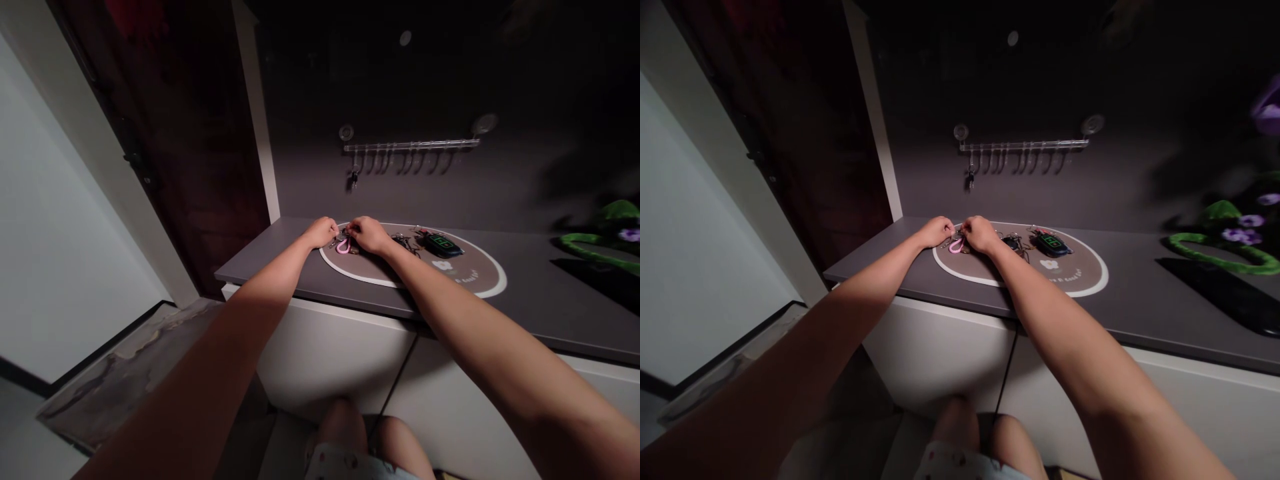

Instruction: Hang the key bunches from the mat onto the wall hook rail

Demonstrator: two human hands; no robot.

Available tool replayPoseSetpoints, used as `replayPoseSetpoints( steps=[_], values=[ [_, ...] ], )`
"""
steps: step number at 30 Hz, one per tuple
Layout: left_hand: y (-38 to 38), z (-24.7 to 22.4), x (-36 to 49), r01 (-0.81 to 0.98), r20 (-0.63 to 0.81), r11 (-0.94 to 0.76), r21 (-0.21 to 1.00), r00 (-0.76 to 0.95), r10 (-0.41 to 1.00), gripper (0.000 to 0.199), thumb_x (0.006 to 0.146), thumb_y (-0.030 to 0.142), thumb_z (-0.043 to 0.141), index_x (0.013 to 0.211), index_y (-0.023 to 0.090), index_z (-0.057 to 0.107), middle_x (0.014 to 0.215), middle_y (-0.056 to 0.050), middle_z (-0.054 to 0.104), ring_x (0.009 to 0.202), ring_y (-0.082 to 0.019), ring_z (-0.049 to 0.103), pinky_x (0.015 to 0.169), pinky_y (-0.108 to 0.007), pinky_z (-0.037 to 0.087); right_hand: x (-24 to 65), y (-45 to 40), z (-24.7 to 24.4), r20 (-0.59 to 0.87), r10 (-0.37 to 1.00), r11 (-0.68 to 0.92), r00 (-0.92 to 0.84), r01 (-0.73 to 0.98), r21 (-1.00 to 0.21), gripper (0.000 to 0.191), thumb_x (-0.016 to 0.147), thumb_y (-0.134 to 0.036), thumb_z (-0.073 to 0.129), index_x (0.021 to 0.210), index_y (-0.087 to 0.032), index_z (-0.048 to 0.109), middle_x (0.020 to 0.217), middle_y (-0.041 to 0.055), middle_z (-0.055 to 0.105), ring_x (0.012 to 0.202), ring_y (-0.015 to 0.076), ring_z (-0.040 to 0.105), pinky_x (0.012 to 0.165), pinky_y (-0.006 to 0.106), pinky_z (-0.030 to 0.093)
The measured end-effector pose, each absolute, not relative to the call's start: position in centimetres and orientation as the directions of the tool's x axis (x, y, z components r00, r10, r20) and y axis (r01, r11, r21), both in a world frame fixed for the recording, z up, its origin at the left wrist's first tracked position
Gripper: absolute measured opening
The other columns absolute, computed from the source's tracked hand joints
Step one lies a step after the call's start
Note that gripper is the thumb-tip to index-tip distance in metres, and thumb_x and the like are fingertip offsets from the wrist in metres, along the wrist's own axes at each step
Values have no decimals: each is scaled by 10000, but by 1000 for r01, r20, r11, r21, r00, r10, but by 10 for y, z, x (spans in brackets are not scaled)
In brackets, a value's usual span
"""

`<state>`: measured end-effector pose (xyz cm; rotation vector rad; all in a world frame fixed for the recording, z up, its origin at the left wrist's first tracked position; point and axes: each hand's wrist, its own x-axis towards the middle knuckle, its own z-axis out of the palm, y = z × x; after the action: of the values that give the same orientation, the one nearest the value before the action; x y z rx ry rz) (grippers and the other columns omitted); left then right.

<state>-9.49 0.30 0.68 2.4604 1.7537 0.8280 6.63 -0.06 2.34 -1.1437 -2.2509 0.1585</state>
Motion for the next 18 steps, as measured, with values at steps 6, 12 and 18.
replayPoseSetpoints(
  steps=[6,12,18],
  values=[
    [5,7,-95,858,426,-373,353,207,881,148,730,124,485,759,104,628,821,-50,644,750,-121,544,715,-219,408,66,-2,24,444,766,618,-464,720,-314,134,764,-130,536,789,-147,666,873,94,662,779,171,576,687,228,369],
    [4,9,-95,849,468,-393,354,202,860,131,759,157,488,787,106,605,837,-56,628,793,-138,531,746,-245,399,67,-1,24,432,776,603,-460,743,-290,165,780,-162,520,852,-141,667,928,99,660,831,171,582,711,224,378],
    [-2,15,-92,808,507,-417,416,175,844,122,759,129,467,748,121,588,800,-54,614,775,-144,527,739,-255,393,68,-8,28,412,786,584,-460,770,-255,215,797,-188,490,919,-127,656,976,102,653,881,175,582,740,226,380]
  ],
)
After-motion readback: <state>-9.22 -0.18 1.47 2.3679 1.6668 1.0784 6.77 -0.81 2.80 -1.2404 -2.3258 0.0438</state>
